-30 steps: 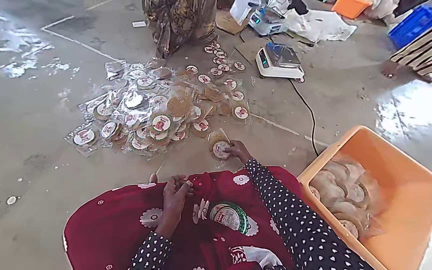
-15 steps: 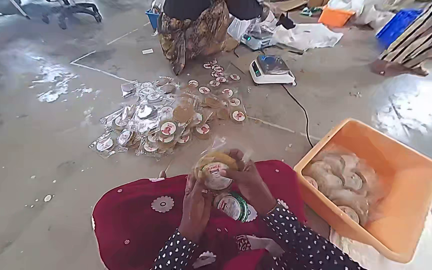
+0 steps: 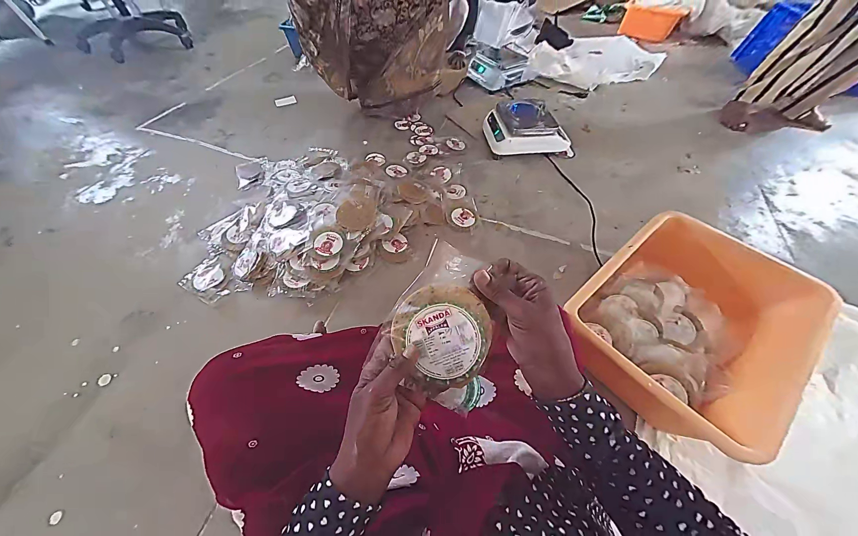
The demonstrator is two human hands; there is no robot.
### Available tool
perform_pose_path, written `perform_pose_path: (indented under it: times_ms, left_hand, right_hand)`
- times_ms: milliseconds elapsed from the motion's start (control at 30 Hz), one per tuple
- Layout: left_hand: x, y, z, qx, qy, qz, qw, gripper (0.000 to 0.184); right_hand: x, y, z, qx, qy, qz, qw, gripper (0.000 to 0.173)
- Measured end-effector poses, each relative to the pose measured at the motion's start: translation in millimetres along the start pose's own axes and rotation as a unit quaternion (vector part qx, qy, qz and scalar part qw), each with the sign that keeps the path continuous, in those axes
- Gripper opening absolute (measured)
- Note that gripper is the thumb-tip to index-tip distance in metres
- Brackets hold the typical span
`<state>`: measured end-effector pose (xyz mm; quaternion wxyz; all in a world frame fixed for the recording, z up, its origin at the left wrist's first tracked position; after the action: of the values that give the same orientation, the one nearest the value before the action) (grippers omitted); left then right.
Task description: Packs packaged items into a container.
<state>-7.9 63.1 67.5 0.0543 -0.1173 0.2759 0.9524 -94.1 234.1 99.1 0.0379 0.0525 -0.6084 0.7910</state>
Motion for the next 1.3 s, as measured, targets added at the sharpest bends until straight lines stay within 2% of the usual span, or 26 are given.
perform_pose_path:
  times_ms: [500, 967, 1067, 1133, 1167, 1233, 1267, 1300]
  left_hand:
    - [-11, 2, 8, 0.003, -0.036, 0.01, 0.999, 0.04]
    - [-8, -3, 4, 0.011, -0.015, -0.002, 1.0, 0.04]
    - [-4, -6, -2, 0.006, -0.02, -0.007, 1.0, 0.042]
    - [3, -16, -12, -0.021, -0.065, -0.043, 0.997, 0.038]
    - [7, -23, -18, -0.036, -0.087, -0.076, 0.993, 0.04]
    - [12, -38, -27, -0.063, -0.134, -0.178, 0.973, 0.087]
    - [11, -43, -28, -0.073, -0.158, -0.221, 0.96, 0.104]
    - [10, -45, -26, -0.087, -0.187, -0.241, 0.948, 0.108]
  right_hand:
    - [-8, -14, 2, -0.007, -0.016, -0.014, 1.0, 0.006]
    - [-9, -16, 1, -0.028, -0.021, -0.011, 0.999, 0.007]
    - [-3, -23, 6, -0.023, -0.051, -0.059, 0.997, 0.006]
    - [-2, -37, 17, -0.082, -0.116, -0.125, 0.982, 0.005]
    - [-5, -46, 24, -0.126, -0.159, -0.164, 0.965, 0.003]
    - [-14, -64, 40, -0.171, -0.26, -0.241, 0.919, 0.007]
    - [-20, -71, 47, -0.17, -0.31, -0.274, 0.894, 0.01]
    - [-26, -78, 52, -0.163, -0.354, -0.301, 0.87, 0.012]
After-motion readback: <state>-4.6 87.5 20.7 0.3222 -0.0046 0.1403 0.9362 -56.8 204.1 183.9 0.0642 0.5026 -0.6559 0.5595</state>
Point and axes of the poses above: each hand's wrist, its own x-axis towards the middle knuckle, its own z-axis out of the palm, y = z × x, the point moved 6 cm from there along x, towards the middle knuckle
